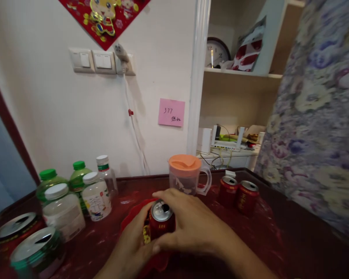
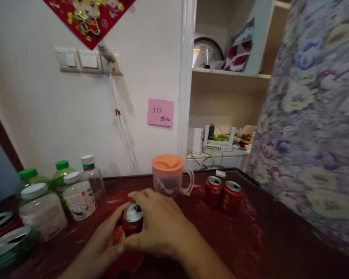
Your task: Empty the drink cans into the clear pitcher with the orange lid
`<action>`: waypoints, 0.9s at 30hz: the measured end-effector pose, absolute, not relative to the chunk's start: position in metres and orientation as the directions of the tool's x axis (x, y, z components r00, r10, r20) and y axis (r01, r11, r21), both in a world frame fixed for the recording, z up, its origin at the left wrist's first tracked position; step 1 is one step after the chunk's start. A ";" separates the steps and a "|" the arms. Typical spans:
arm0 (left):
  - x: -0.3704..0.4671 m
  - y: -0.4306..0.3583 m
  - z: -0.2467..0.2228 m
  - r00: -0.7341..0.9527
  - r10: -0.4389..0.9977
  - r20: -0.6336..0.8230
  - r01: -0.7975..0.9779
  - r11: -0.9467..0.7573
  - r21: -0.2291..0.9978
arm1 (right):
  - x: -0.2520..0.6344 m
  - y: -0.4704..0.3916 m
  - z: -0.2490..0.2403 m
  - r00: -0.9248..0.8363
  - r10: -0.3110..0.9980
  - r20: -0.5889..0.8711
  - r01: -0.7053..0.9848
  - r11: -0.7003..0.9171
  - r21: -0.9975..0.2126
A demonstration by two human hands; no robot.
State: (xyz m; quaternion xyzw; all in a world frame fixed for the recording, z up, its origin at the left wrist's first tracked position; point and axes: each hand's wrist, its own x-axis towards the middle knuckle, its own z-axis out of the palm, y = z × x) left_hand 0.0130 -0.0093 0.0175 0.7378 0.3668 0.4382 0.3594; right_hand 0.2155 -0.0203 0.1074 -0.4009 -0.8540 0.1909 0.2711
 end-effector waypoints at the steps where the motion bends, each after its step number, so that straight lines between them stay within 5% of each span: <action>1: 0.013 -0.009 0.016 0.345 0.848 0.402 0.230 -0.492 0.840 | 0.215 -0.022 0.108 -0.552 0.795 0.252 0.624 0.594 -0.507; 13: 0.024 -0.032 0.026 0.248 0.897 0.366 0.373 -0.438 0.818 | 0.253 -0.037 0.138 -0.444 0.861 0.246 0.776 0.507 -0.375; 20: 0.028 -0.037 0.029 0.205 0.910 0.360 0.476 -0.414 0.776 | 0.316 -0.026 0.151 -0.080 0.981 0.175 0.963 0.121 -0.239; 27: 0.026 -0.037 0.028 0.203 0.902 0.380 0.519 -0.428 0.739 | 0.353 -0.001 0.135 0.240 0.969 0.062 0.969 -0.235 -0.082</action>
